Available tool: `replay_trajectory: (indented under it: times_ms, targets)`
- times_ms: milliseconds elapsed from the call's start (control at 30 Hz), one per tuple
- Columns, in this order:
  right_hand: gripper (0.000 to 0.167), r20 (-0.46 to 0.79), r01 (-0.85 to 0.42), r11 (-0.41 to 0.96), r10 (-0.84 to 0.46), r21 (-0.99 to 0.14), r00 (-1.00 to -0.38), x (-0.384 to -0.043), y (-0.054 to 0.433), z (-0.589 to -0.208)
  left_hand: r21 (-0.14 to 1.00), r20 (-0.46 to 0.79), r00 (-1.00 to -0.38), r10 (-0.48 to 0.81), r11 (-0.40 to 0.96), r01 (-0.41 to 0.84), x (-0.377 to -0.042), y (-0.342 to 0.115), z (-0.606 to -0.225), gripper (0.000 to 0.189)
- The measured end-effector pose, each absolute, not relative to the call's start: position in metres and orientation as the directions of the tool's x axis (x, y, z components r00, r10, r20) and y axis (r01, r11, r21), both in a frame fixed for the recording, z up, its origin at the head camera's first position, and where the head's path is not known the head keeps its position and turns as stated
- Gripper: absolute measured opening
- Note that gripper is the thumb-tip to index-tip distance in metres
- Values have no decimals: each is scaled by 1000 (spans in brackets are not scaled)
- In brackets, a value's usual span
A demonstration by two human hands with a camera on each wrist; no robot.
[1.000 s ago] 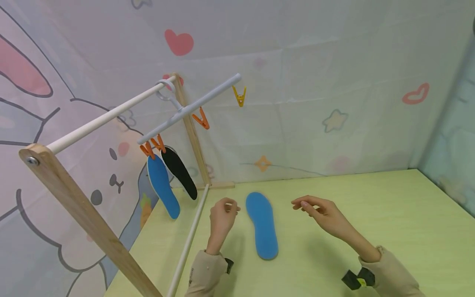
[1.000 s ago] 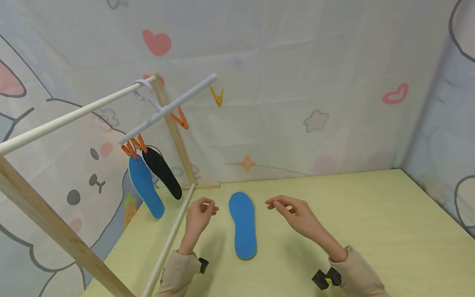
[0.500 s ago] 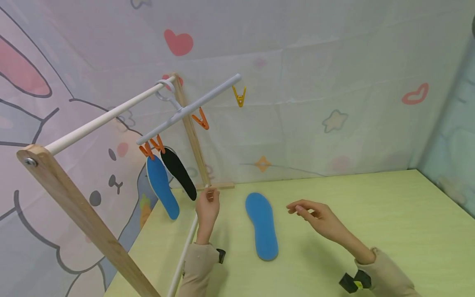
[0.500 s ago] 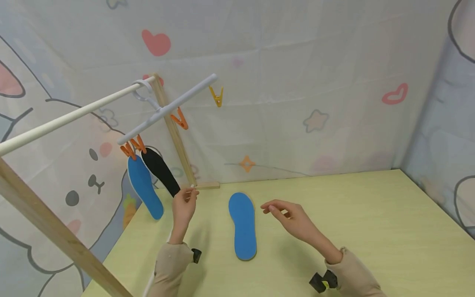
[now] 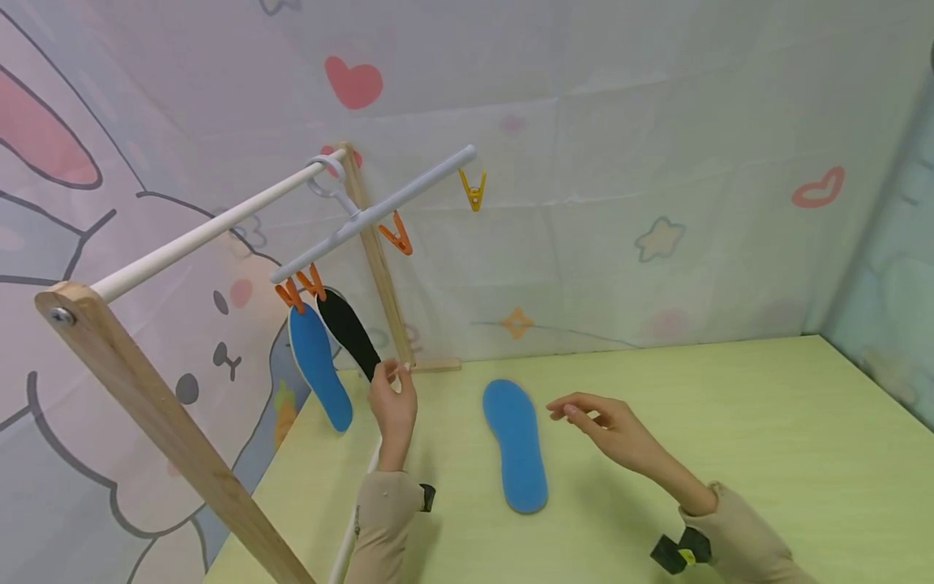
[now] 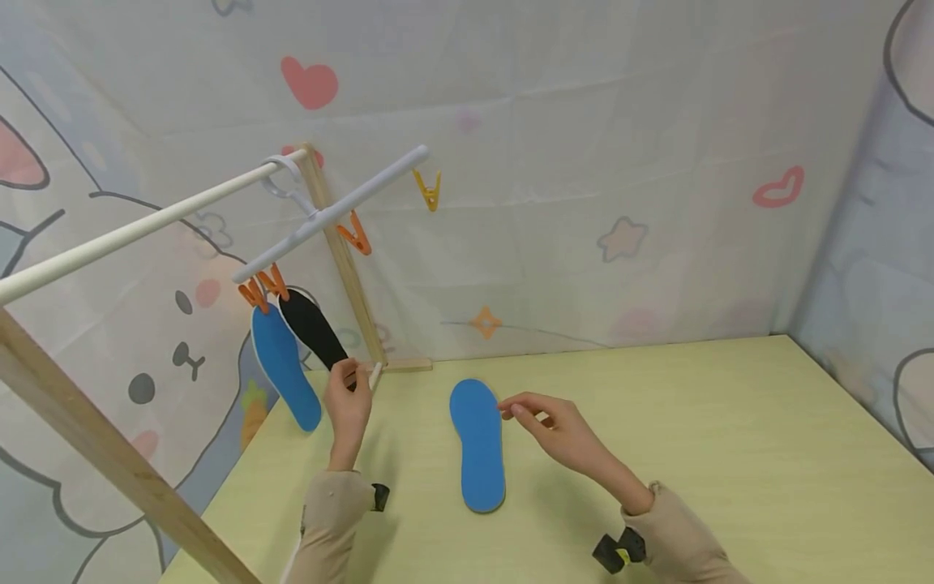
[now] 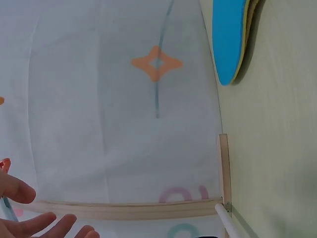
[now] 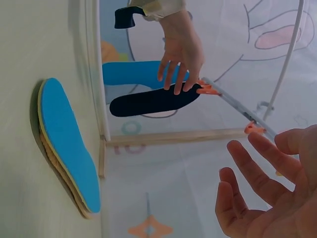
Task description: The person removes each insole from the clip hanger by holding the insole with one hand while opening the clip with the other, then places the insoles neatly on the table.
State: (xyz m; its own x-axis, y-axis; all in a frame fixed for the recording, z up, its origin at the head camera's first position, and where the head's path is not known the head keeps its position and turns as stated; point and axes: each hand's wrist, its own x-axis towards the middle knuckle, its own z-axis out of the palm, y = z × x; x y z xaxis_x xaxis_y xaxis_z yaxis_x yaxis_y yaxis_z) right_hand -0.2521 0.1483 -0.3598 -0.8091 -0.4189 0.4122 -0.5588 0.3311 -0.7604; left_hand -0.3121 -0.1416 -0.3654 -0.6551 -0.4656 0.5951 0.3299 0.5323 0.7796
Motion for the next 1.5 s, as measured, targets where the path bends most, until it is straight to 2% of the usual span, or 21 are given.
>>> replay_trajectory:
  times_ms: [167, 467, 700, 900, 1267, 1500]
  targets:
    - [24, 401, -553, 331, -427, -764, -810, -254, 141, -360, 746, 639, -600, -481, 577, 332, -316, -146, -364, 25]
    - [24, 397, -553, 339, -430, -761, -811, -258, 132, -361, 776, 610, -558, -563, 568, 275, -334, -163, -363, 31]
    - [24, 407, -564, 321, -442, -761, -800, -264, 124, -360, 800, 569, -597, -566, 549, 242, -343, -172, -366, 36]
    - [25, 418, -578, 296, -458, -760, -784, -275, 118, -370, 809, 551, -604, -576, 545, 219, -353, -185, -363, 40]
    - [27, 385, -564, 296, -490, -771, -783, -296, 99, -391, 827, 525, -619, -584, 522, 209, -363, -201, -332, 47]
    - [24, 386, -566, 283, -497, -774, -777, -289, 85, -381, 833, 519, -613, -596, 513, 206, -368, -208, -318, 48]
